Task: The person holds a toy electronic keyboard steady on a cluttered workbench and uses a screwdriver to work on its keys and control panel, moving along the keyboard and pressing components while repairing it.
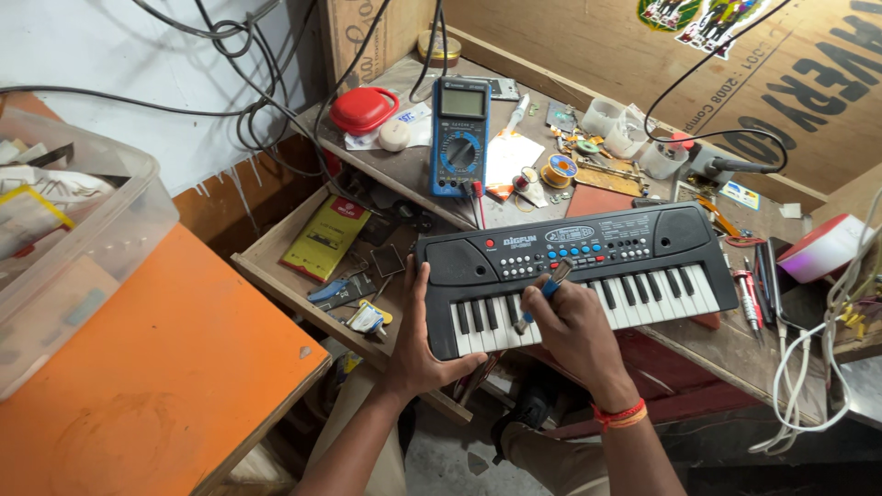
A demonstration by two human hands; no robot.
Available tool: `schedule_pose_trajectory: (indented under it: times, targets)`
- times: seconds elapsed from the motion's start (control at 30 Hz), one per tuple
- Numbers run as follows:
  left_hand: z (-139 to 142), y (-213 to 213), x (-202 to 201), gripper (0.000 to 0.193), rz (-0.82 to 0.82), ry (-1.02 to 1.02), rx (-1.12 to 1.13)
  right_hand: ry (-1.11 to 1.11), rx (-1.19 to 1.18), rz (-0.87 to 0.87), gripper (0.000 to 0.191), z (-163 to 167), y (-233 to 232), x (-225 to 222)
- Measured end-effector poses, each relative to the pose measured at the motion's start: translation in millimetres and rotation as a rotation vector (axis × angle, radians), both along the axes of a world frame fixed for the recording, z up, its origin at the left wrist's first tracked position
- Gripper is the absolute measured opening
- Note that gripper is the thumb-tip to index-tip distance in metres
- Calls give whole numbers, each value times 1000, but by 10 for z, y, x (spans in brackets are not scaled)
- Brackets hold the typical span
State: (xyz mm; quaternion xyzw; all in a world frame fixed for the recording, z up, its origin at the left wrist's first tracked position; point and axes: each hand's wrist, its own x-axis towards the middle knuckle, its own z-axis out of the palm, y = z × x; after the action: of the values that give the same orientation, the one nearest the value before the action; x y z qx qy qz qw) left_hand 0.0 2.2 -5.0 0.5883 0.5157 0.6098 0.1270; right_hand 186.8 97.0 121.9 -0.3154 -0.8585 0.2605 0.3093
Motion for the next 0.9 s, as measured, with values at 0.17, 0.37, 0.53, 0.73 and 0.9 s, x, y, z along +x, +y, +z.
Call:
schedule_pose_trajectory:
  times: [0.17, 0.37, 0.53, 0.73, 0.9]
  targets:
    - [-1, 5, -1, 139, 10, 3, 32, 39, -79, -133, 26, -5, -37, -11]
    - [8, 8, 3, 140, 20, 15, 33, 18, -72, -99, 25, 40, -96, 39]
    - [13, -16, -3, 139, 11, 12, 22, -64, -276, -120, 28, -21, -150, 100]
    - [8, 6, -1, 139, 18, 14, 32, -112, -152, -160, 30, -66, -114, 153]
    - [-1, 2, 5, 139, 13, 9, 43, 64, -254, -134, 28, -72, -159, 141]
